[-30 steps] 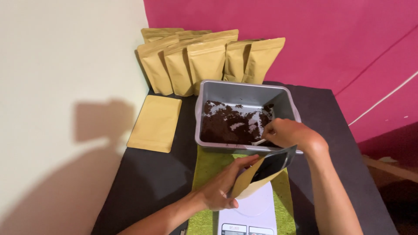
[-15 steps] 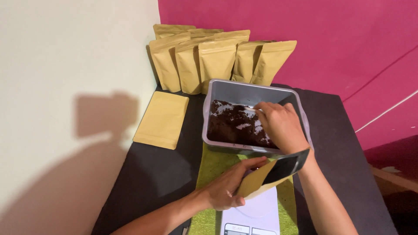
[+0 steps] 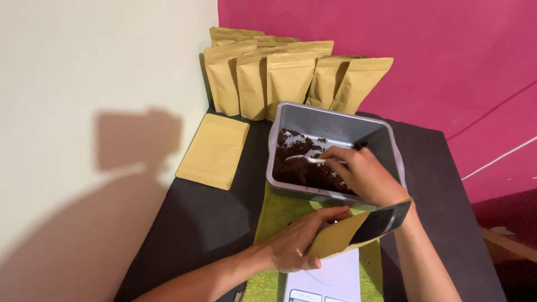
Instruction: Filling a coffee bag with ground coffee using a spoon and a digital scale to reach a specific weight.
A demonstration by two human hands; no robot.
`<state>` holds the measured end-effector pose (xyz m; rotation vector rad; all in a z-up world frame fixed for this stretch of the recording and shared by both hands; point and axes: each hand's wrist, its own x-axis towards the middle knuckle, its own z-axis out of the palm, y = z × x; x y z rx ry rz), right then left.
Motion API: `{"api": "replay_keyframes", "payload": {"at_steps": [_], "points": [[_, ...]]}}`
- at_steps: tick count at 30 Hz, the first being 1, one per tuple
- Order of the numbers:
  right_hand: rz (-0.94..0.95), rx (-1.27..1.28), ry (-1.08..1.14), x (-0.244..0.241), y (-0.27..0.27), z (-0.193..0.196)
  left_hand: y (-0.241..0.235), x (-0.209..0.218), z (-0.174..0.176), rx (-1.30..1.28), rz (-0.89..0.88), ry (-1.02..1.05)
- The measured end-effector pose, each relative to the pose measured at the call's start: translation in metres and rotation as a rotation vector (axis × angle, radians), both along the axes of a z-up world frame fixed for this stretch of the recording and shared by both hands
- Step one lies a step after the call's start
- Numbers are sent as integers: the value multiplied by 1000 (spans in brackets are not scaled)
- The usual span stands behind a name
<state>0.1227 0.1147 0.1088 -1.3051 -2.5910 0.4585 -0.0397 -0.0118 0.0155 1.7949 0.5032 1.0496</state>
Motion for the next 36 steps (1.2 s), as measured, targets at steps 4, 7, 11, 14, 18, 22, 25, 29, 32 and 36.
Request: {"api": "replay_keyframes", "payload": {"at_steps": [4,7,11,14,18,22,25,29,32,36], "points": [[-7,200,-56,10,2,-1,0,-1,-1,-5,-9,9],[-22,588,-186,24,12,-17,0,0,-2,22,-4,-18],[-160,378,-299,31,11,-7,0,-1,-1,1,-10,4],[-211,116,-332,33,14,0,1,-1,-5,10,-8,20],[-157,22,-366,28,20,-15,0,1,-5,22,-1,37],[-28,27,-234,8,21,-33,1,1,-4,46,11,22],[31,-66,-194,-4,17,-35,0,1,-2,2,-19,-3],[29,-197,-70,-3,17,-21,-1,0,0,-22,-30,-53],[9,-262,71,10,26,-15,-1,0,2,-47,-32,-62],[-97,-363,204,28,28,-1,-2,0,7,20,7,-29]]}}
